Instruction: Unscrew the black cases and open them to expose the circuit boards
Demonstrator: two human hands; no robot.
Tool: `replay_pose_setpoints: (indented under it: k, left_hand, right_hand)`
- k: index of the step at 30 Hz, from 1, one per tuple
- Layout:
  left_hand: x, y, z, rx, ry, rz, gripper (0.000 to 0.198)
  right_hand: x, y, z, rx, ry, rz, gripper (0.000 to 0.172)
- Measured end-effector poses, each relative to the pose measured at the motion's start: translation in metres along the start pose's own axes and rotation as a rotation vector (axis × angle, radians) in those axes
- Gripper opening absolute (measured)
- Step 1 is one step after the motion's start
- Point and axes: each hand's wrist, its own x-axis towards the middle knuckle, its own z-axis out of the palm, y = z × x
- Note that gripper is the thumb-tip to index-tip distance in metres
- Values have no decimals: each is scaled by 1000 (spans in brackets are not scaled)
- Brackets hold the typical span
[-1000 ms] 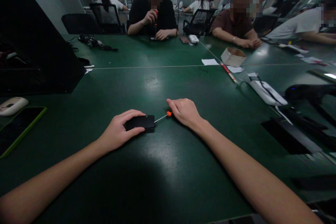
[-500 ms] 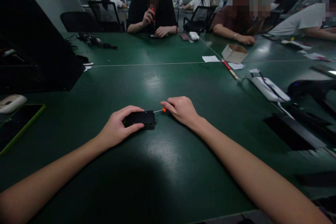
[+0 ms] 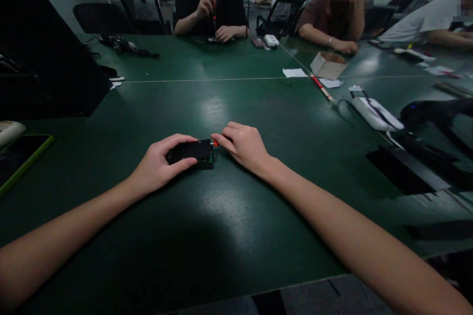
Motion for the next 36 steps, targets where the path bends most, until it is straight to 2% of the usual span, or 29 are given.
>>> replay_pose_setpoints:
  k: [4,9,13,15,19,21,24,27,30,33,34,36]
  left_hand:
    - [0,0,-1,14,25,41,38]
    - [0,-2,0,26,10,59,36]
    - [1,0,0,16,5,40,37]
    - [1,1,-1,11,4,17,38]
    - [1,3,-2,9,13,-10,39]
    - [1,2,-2,9,12,3,39]
    - [1,1,-1,14,0,16,40]
    - [1,2,0,19,-21,12,41]
    - [3,-1,-7,24,-63,2,47]
    - [5,-12,-23,21,-206,0,59]
    - [5,-17,-29,3,-247,-29,58]
    - [6,-27,-38,-78,-210,-132,53]
  right_hand:
    - [-2,2,-6,-81,-65,-7,63]
    - [-5,-5,-11,-165,25,-47,61]
    - [-5,-9,-5,-60,42,-62,56]
    - [-3,-7,-2,52,31,-17,54]
    - [0,0,1,238,-75,96,55]
    - [0,2,-1,198,-68,48,54]
    - [-1,2,-4,59,50,-90,45]
    - [-1,0,-3,59,129,-186,36]
    - [-2,2,-1,149,108,-229,31]
    - [-4,5,-2,184,45,-220,30]
    - [-5,5,-2,177,36,-205,30]
    - [-8,2,-4,162,50,-187,29]
